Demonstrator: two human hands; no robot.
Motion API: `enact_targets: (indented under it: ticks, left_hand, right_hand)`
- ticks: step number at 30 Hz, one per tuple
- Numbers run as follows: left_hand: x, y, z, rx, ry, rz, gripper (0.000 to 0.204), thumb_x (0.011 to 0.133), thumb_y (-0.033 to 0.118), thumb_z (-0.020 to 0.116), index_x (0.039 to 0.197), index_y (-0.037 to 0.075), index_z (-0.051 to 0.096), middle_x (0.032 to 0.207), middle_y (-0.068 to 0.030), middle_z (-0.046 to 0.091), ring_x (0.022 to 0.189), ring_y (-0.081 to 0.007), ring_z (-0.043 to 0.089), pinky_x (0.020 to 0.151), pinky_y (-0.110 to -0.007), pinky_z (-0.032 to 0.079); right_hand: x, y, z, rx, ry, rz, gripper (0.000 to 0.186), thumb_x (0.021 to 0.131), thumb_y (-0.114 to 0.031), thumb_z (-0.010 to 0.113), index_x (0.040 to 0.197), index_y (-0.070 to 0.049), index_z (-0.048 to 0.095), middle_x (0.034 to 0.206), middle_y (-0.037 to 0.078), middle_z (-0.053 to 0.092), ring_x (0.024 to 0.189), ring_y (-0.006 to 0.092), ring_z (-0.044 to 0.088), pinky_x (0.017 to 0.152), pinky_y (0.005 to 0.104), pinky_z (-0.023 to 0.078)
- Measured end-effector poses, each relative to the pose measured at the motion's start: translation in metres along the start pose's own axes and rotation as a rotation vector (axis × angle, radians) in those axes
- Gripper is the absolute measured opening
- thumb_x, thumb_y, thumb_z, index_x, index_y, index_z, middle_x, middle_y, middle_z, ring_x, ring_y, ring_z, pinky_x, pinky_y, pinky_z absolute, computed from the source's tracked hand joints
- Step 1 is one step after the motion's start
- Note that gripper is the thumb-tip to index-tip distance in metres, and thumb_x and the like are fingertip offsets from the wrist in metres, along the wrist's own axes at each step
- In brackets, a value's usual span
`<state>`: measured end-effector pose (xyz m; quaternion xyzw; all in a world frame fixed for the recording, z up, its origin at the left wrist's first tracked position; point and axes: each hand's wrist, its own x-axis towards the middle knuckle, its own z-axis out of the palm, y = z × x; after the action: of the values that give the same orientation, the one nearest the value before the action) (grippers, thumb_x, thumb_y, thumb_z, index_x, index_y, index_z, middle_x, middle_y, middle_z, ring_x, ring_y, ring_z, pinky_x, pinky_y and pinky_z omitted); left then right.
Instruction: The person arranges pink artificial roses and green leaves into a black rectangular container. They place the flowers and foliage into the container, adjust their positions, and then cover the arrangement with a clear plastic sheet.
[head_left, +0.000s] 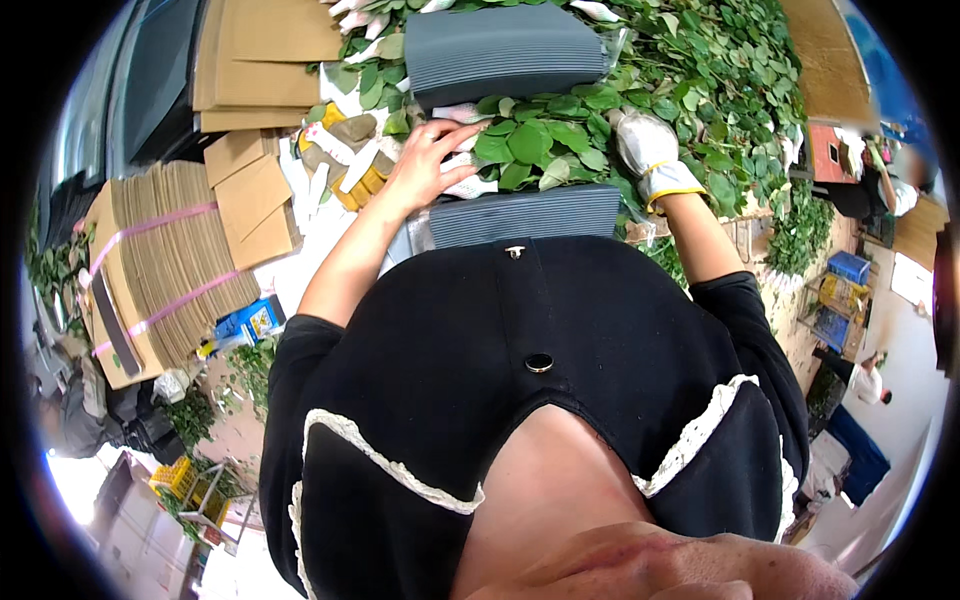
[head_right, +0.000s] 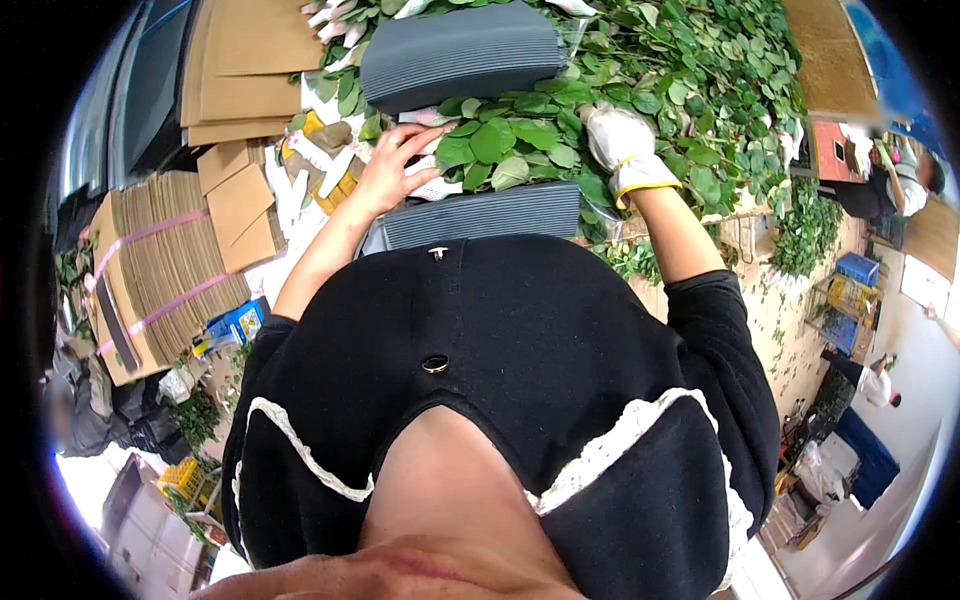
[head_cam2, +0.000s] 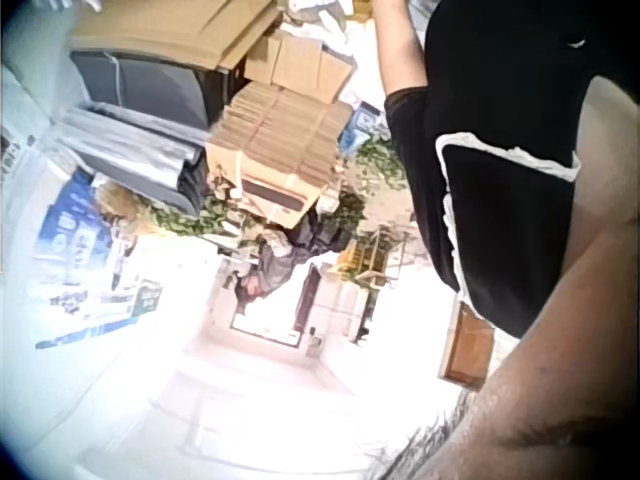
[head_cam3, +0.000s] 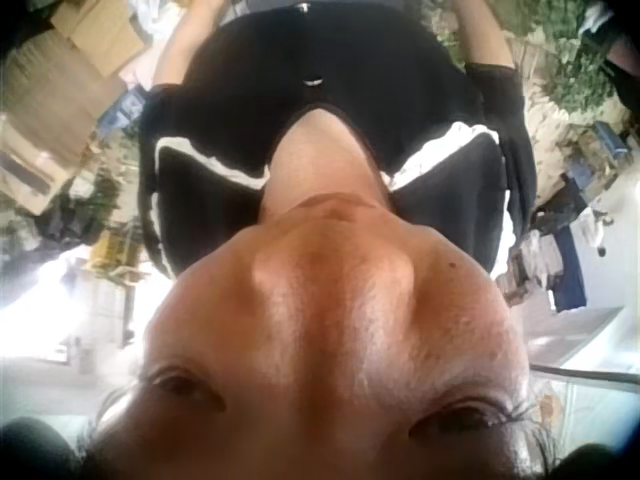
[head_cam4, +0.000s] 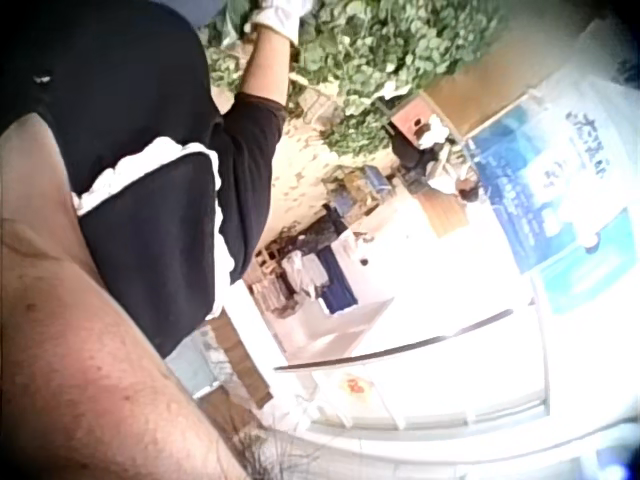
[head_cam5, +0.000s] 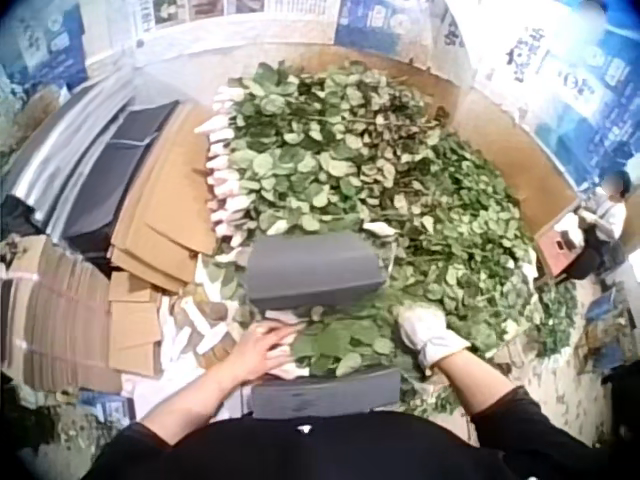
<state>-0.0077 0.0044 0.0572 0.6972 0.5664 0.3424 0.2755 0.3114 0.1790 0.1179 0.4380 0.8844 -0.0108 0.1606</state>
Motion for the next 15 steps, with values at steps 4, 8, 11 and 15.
enact_targets:
  ticks: [4,8,11,15]
  left_hand:
    - [0.010,0.029,-0.021,0.416,-0.027,0.060,0.067,0.073,0.033,0.077,0.135,0.024,0.055,0.136,-0.0057,0.049,0.123,-0.0339,0.043,0.105,-0.050,0.034]
    - [0.021,0.019,-0.023,0.337,-0.102,0.076,0.067,0.066,0.029,0.081,0.128,0.018,0.058,0.133,-0.0080,0.050,0.125,-0.0324,0.043,0.106,-0.049,0.033]
    - [0.021,0.018,-0.020,0.326,-0.081,0.100,0.066,0.065,0.027,0.082,0.125,0.017,0.057,0.129,-0.0087,0.048,0.123,-0.0328,0.042,0.104,-0.051,0.032]
    - [0.026,0.015,-0.019,0.302,-0.060,0.094,0.066,0.062,0.029,0.084,0.123,0.018,0.060,0.136,-0.0077,0.047,0.122,-0.0342,0.043,0.103,-0.051,0.032]
  right_hand:
    - [-0.006,0.004,-0.034,-0.044,0.131,-0.184,0.028,0.091,-0.023,0.052,0.114,-0.012,0.063,0.133,0.016,0.056,0.118,0.0379,0.056,0.097,0.0425,0.047]
    - [0.046,0.062,-0.096,0.378,0.367,0.253,0.031,0.094,-0.026,0.053,0.122,-0.012,0.061,0.112,0.019,0.066,0.100,0.0352,0.064,0.087,0.0424,0.051]
    - [0.112,0.141,-0.038,0.352,0.397,0.426,0.033,0.097,-0.022,0.050,0.128,-0.013,0.059,0.113,0.015,0.068,0.102,0.0305,0.065,0.091,0.0408,0.049]
    - [0.142,0.222,0.034,0.298,0.115,0.615,0.033,0.095,-0.024,0.051,0.126,-0.020,0.062,0.114,0.015,0.068,0.099,0.0325,0.065,0.094,0.0407,0.047]
